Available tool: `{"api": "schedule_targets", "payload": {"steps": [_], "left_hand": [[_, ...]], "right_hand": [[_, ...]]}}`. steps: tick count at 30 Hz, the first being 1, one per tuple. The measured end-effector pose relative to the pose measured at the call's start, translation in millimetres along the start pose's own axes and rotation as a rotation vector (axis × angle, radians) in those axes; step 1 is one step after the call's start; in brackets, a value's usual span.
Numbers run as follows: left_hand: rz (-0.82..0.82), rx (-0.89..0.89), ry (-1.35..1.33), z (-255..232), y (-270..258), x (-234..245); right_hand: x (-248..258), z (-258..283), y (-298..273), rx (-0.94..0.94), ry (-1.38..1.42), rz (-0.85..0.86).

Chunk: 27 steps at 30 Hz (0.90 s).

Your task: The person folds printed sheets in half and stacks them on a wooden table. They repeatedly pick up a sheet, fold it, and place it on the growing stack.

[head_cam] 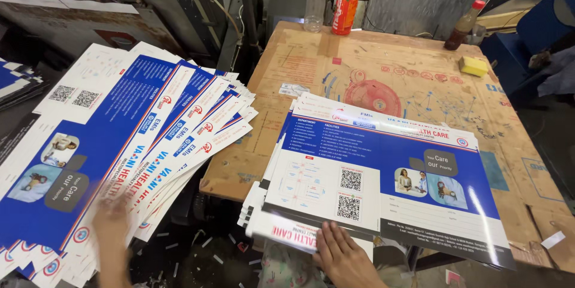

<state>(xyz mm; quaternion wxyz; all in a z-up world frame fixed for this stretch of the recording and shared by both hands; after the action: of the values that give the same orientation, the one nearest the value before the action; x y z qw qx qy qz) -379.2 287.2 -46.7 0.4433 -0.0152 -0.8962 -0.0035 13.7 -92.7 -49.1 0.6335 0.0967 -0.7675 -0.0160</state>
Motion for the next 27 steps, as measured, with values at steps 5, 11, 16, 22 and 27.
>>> {"api": "schedule_targets", "payload": {"steps": [5, 11, 16, 22, 27], "left_hand": [[1.18, -0.567, -0.311, -218, -210, -115], [0.439, -1.25, -0.394, -433, -345, -50], [-0.104, -1.492, -0.269, -500, -373, -25], [0.208, -1.574, -0.074, -490, -326, -101], [0.906, -1.355, 0.181, -406, -263, -206]], "right_hand": [[39, -75, -2, -0.286, 0.408, -0.103], [142, -154, -56, -0.82, 1.365, -0.981], [216, -162, -91, -0.149, 1.657, -1.617], [143, -165, -100, -0.643, 1.737, -1.214], [165, -135, -96, -0.737, 0.142, -0.464]]}}
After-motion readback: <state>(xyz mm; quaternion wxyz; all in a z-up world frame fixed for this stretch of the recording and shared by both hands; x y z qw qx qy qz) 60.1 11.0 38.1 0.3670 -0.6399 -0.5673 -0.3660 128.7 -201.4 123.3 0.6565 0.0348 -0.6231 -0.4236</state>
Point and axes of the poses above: each hand's wrist, its own y-axis towards the middle knuckle, its own x-axis out of the back of the hand, z = x × y, the point moved 9 cm from there along y, towards the middle knuckle, and after that the axes turned 12 degrees about z, right-handed, at the moved point
